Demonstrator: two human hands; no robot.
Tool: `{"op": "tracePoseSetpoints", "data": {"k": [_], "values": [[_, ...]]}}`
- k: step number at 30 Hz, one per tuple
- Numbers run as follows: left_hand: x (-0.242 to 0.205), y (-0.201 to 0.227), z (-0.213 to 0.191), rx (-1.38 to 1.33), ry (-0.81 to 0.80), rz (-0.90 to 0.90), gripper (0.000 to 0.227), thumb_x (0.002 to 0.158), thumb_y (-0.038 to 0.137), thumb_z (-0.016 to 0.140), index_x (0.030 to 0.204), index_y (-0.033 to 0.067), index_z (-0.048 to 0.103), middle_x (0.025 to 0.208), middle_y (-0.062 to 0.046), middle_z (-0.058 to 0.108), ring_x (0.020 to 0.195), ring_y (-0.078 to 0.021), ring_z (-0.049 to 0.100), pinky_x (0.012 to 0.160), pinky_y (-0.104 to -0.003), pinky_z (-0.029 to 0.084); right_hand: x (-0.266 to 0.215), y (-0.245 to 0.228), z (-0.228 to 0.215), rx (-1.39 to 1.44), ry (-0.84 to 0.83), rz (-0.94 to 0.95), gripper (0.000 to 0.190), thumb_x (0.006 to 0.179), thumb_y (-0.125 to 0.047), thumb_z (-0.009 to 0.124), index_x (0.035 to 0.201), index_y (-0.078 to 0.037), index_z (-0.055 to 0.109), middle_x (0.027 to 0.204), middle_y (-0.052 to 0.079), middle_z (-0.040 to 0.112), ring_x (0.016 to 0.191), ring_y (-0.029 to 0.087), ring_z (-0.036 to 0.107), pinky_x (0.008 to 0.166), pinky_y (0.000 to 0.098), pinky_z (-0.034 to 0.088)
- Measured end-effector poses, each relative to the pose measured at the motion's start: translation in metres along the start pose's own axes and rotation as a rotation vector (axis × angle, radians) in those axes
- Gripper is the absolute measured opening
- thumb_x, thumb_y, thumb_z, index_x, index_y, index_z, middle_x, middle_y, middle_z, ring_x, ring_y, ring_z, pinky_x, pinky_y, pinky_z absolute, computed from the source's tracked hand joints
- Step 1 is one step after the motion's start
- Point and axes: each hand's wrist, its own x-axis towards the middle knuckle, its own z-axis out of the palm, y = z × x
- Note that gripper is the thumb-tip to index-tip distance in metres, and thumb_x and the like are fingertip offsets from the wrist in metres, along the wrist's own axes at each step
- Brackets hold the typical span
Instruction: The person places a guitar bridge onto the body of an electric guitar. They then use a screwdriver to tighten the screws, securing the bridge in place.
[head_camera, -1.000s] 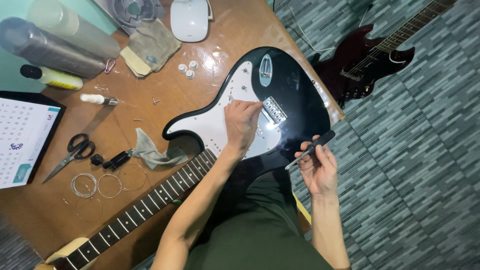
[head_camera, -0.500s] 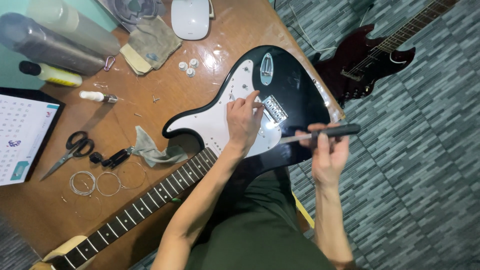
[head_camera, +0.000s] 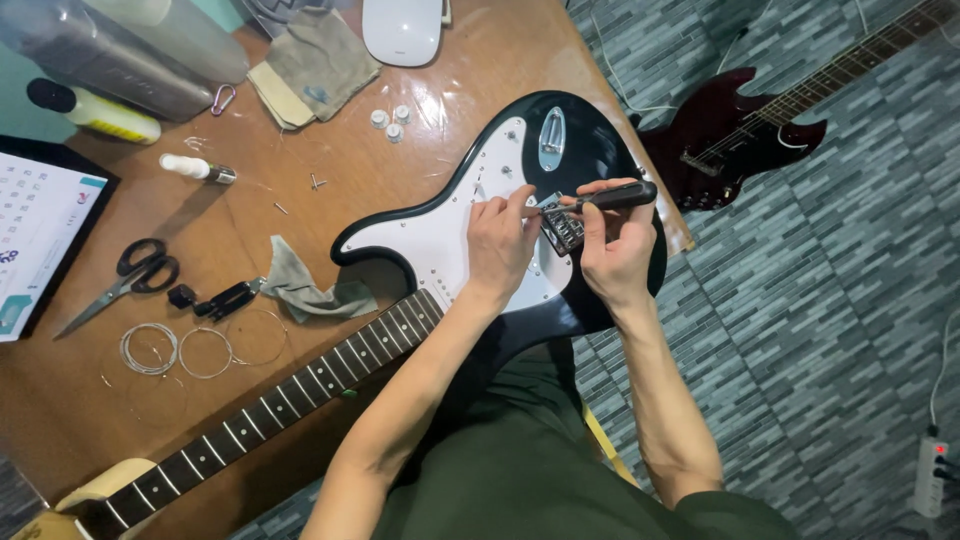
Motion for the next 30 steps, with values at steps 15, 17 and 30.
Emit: {"op": "tracePoseSetpoints", "data": {"k": [15,17,30], "values": [[0.0001,-0.0007,-0.0004,0.020,-0.011,-0.002,0.057,0.073,0.004,0.090,0.122,0.0109,0.062,0.078,0.001,0.075,0.077,-0.0139,0.068,0.082,-0.028,0.051,0.0021,0.0013,0.0009,-0.021,-0.034,-0.022,0.024,0.106,0.000,0.054,0.124,0.007,0.040,0.105,0.026,0.066,0.092,0.045,0.075,0.072,0.0448,0.066],[0.0008,0.0007,-0.0016,0.007,-0.015,-0.013,0.056,0.074,0.004,0.091,0.122,0.0106,0.063,0.078,0.000,0.076,0.077,-0.0141,0.068,0.082,-0.028,0.051,0.0018,0.0012,0.0002,-0.015,-0.034,-0.018,0.024,0.106,0.000,0.053,0.124,0.007,0.039,0.105,0.026,0.066,0.092,0.046,0.074,0.071,0.0453,0.065],[0.0023,0.0026,-0.0045,-0.007,-0.036,-0.039,0.053,0.075,0.004,0.090,0.120,0.0103,0.063,0.079,-0.002,0.076,0.078,-0.0150,0.069,0.082,-0.028,0.052,0.0020,0.0079,0.0002,0.009,-0.041,-0.020,0.024,0.106,0.001,0.053,0.125,0.007,0.039,0.105,0.027,0.067,0.091,0.047,0.074,0.071,0.0459,0.066]]}}
